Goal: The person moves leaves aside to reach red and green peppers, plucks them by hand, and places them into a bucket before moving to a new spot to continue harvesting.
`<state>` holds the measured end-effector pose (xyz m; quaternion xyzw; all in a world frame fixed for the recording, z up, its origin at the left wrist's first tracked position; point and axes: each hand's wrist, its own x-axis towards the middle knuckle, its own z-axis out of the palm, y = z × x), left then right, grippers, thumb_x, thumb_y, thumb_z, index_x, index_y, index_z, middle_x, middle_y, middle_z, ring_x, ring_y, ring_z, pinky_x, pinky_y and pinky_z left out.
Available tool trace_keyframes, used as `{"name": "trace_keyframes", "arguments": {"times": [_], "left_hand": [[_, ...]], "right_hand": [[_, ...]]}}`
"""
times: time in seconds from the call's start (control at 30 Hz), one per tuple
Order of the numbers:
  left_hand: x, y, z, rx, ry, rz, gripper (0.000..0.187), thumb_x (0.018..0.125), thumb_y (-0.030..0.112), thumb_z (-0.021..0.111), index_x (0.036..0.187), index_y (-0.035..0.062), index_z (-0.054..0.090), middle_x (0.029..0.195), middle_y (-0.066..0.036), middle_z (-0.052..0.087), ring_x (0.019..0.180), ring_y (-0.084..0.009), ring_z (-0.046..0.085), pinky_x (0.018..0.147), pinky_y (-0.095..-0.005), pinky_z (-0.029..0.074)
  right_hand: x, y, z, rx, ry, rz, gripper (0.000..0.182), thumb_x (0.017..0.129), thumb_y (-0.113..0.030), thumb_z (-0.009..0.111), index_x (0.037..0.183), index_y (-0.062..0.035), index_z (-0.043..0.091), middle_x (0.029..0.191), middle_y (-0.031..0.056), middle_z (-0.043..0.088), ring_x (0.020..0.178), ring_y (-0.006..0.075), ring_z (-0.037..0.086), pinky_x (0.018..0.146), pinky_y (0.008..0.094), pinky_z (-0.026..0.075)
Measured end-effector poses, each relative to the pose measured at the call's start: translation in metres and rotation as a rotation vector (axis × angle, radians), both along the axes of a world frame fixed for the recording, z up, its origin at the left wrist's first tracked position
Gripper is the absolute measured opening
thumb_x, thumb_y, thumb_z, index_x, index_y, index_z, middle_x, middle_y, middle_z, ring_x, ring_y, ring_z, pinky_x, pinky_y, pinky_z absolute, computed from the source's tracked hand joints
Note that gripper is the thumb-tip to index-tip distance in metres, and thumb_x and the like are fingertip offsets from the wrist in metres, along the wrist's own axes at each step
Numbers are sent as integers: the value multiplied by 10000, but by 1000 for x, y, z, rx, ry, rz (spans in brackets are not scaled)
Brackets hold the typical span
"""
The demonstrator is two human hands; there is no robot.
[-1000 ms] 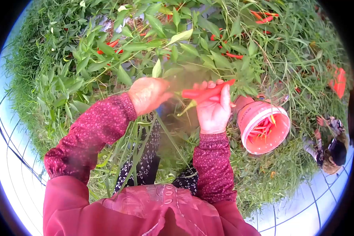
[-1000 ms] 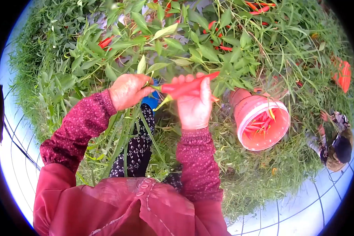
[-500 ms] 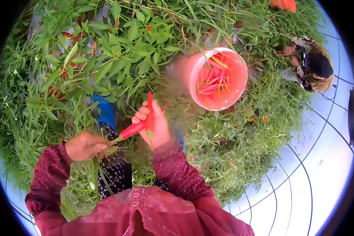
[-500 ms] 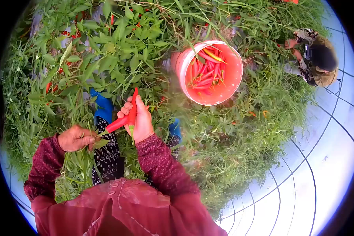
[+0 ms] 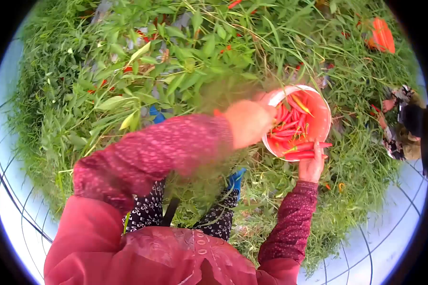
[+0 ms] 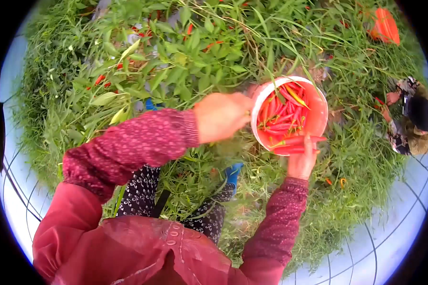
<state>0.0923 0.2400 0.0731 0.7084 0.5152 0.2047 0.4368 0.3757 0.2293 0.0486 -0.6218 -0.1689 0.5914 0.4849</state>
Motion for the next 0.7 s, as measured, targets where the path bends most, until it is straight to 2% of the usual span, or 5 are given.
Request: {"name": "trace_keyframes", "arguments": {"times": [0.13, 0.23, 0.33, 0.57, 0.7], "left_hand": [[138, 33, -46, -180, -693, 594, 309, 727, 131, 602, 988, -16, 527, 909, -193, 559, 908, -354, 565, 791, -418, 456], [153, 29, -56, -100, -301, 796, 309, 717, 110, 606, 990, -15, 534, 920, -188, 553, 920, -359, 560, 791, -428, 456], [59, 15, -57, -195, -323, 153, 179, 739, 117, 576, 888, 22, 602, 876, -158, 579, 859, -322, 583, 773, -405, 468], [-300, -43, -63, -62, 235, 875, 190, 818, 155, 556, 941, 31, 630, 744, -89, 641, 653, -102, 587, 610, -278, 500], [-452, -130, -91, -473, 889, 674, 258, 828, 229, 497, 937, 37, 631, 844, -166, 645, 793, -296, 626, 746, -366, 490]], "right_hand": [[39, 14, -42, -186, -321, 161, 507, 884, -123, 521, 1309, 31, 291, 1219, 144, 471, 1135, 245, 460, 977, 375, 364], [25, 6, -36, -138, -412, 105, 488, 891, -130, 499, 1296, 61, 307, 1274, 177, 428, 1183, 254, 426, 1004, 363, 343], [-18, -15, -42, -69, -454, 219, 408, 892, -124, 491, 1239, 66, 390, 1252, 178, 455, 1159, 249, 452, 993, 356, 354], [-186, -47, -55, -3, -400, 581, 287, 908, -115, 463, 1166, 7, 479, 1067, 97, 579, 1000, 184, 553, 834, 281, 422], [-311, -44, -52, 138, -154, 772, 184, 900, -47, 475, 1072, -10, 532, 896, 43, 595, 822, 123, 567, 730, 243, 448]]}}
